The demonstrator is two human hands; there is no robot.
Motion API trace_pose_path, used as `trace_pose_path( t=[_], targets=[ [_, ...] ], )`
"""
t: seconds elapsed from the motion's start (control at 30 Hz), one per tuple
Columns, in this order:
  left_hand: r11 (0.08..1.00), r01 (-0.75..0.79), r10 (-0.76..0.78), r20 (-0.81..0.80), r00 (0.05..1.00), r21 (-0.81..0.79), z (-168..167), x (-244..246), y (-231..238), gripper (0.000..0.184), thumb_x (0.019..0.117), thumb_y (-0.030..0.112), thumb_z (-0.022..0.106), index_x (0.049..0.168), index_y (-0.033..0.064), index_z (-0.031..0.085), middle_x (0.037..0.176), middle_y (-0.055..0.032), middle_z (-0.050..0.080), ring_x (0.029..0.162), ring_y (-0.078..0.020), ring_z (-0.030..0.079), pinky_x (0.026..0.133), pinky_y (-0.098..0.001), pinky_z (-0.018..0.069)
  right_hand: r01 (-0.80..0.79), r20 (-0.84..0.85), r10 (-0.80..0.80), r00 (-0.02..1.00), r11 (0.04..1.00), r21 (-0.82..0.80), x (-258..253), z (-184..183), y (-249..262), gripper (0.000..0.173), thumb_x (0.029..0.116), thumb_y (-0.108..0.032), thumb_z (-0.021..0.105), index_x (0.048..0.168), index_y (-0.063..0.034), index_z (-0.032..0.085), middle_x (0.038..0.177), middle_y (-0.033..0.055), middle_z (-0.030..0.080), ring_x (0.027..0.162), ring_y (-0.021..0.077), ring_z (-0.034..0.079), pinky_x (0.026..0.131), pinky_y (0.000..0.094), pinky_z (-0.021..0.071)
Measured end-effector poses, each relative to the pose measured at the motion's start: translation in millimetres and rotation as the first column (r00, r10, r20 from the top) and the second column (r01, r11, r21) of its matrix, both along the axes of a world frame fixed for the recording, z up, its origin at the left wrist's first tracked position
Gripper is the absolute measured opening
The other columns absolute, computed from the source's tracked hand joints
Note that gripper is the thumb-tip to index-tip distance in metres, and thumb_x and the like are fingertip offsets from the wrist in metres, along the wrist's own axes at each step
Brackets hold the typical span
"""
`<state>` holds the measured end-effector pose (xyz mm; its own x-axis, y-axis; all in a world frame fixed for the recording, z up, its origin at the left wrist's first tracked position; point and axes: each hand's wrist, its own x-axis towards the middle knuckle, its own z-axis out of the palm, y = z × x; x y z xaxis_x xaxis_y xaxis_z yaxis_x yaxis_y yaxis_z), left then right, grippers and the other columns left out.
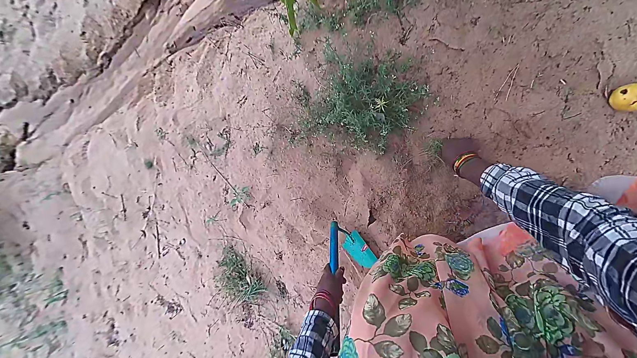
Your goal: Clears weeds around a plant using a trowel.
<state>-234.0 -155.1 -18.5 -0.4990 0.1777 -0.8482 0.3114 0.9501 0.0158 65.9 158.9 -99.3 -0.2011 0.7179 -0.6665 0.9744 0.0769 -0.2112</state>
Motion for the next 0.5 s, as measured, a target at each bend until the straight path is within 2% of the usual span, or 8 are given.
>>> trace_pose_path(
  t=[0.07, 0.17, 0.3, 0.33, 0.4, 0.43, 0.47, 0.5],
  targets=[
    [1.000, 0.006, -0.006, 0.004, 1.000, -0.007, 1, 1, 1, 0.046, 0.1131, 0.032, 0.039, 0.151, 0.0061, 0.035, 0.111, -0.0163, 0.063, 0.073, -0.0223, 0.059, 0.068, -0.0402, 0.0517, -0.009, 0.087, 0.016, 0.996, 0.997, -0.082, 5, -8, -2, 0.028, 0.0990, -0.019, 0.063, 0.111, 0.0056, 0.069, 0.118, 0.0291, 0.068, 0.114, 0.0478, 0.065, 0.087, 0.0682, 0.0512],
    [1.000, -0.009, 0.009, 0.012, 1.000, 0.007, 0, 3, 3, 0.046, 0.1129, 0.032, 0.039, 0.151, 0.0064, 0.035, 0.110, -0.0157, 0.062, 0.071, -0.0210, 0.057, 0.066, -0.0387, 0.0507, -0.204, 0.021, 0.208, 0.978, 0.972, -0.116, 3, -7, -19, 0.032, 0.1012, -0.023, 0.063, 0.113, 0.0059, 0.069, 0.120, 0.0297, 0.067, 0.115, 0.0476, 0.065, 0.090, 0.0674, 0.0516],
    [1.000, -0.001, 0.000, 0.012, 1.000, 0.010, -1, 3, 1, 0.046, 0.1130, 0.032, 0.039, 0.151, 0.0061, 0.035, 0.111, -0.0162, 0.062, 0.072, -0.0212, 0.058, 0.067, -0.0390, 0.0510, 0.003, -0.163, -0.012, 0.986, 0.999, -0.054, -15, -1, -22, 0.044, 0.1051, -0.035, 0.058, 0.121, 0.0056, 0.067, 0.125, 0.0300, 0.066, 0.119, 0.0470, 0.064, 0.095, 0.0660, 0.0503],
    [1.000, 0.007, -0.007, 0.013, 1.000, 0.002, -1, 3, 3, 0.047, 0.1131, 0.032, 0.038, 0.152, 0.0056, 0.035, 0.114, -0.0171, 0.063, 0.075, -0.0223, 0.060, 0.070, -0.0400, 0.0517, 0.000, -0.197, -0.014, 0.980, 0.997, -0.073, -21, -5, -23, 0.046, 0.1056, -0.037, 0.057, 0.121, 0.0048, 0.067, 0.127, 0.0297, 0.065, 0.121, 0.0465, 0.063, 0.097, 0.0662, 0.0492],
    [1.000, 0.020, -0.020, 0.011, 1.000, -0.007, 1, 3, 5, 0.047, 0.1131, 0.032, 0.038, 0.152, 0.0051, 0.034, 0.116, -0.0170, 0.063, 0.076, -0.0221, 0.060, 0.070, -0.0395, 0.0519, -0.102, -0.243, 0.084, 0.966, 0.993, -0.063, -36, -7, -37, 0.040, 0.1037, -0.032, 0.060, 0.119, 0.0041, 0.068, 0.124, 0.0295, 0.067, 0.118, 0.0469, 0.064, 0.096, 0.0673, 0.0492],
    [1.000, 0.020, -0.020, 0.014, 1.000, -0.005, 1, 4, 6, 0.047, 0.1133, 0.032, 0.038, 0.151, 0.0047, 0.034, 0.115, -0.0171, 0.062, 0.076, -0.0219, 0.059, 0.070, -0.0392, 0.0514, -0.164, -0.250, 0.152, 0.956, 0.986, -0.028, -40, 2, -51, 0.038, 0.1027, -0.028, 0.061, 0.119, 0.0050, 0.068, 0.122, 0.0302, 0.067, 0.117, 0.0476, 0.064, 0.096, 0.0672, 0.0494],
    [1.000, 0.020, -0.020, 0.016, 1.000, -0.003, 2, 5, 6, 0.047, 0.1134, 0.032, 0.037, 0.151, 0.0044, 0.034, 0.115, -0.0171, 0.062, 0.075, -0.0215, 0.059, 0.069, -0.0386, 0.0509, -0.244, -0.217, 0.223, 0.950, 0.967, -0.075, -43, 29, -63, 0.036, 0.1031, -0.023, 0.060, 0.124, 0.0059, 0.066, 0.128, 0.0305, 0.065, 0.122, 0.0473, 0.062, 0.100, 0.0657, 0.0479],
    [1.000, 0.016, -0.017, 0.017, 1.000, 0.004, 3, 6, 7, 0.047, 0.1134, 0.031, 0.037, 0.151, 0.0040, 0.034, 0.115, -0.0175, 0.062, 0.074, -0.0214, 0.058, 0.069, -0.0383, 0.0506, -0.334, -0.122, 0.312, 0.942, 0.896, -0.293, -50, 68, -64, 0.042, 0.1088, -0.022, 0.052, 0.142, 0.0037, 0.055, 0.148, 0.0272, 0.053, 0.140, 0.0432, 0.049, 0.113, 0.0609, 0.0381]
  ],
)
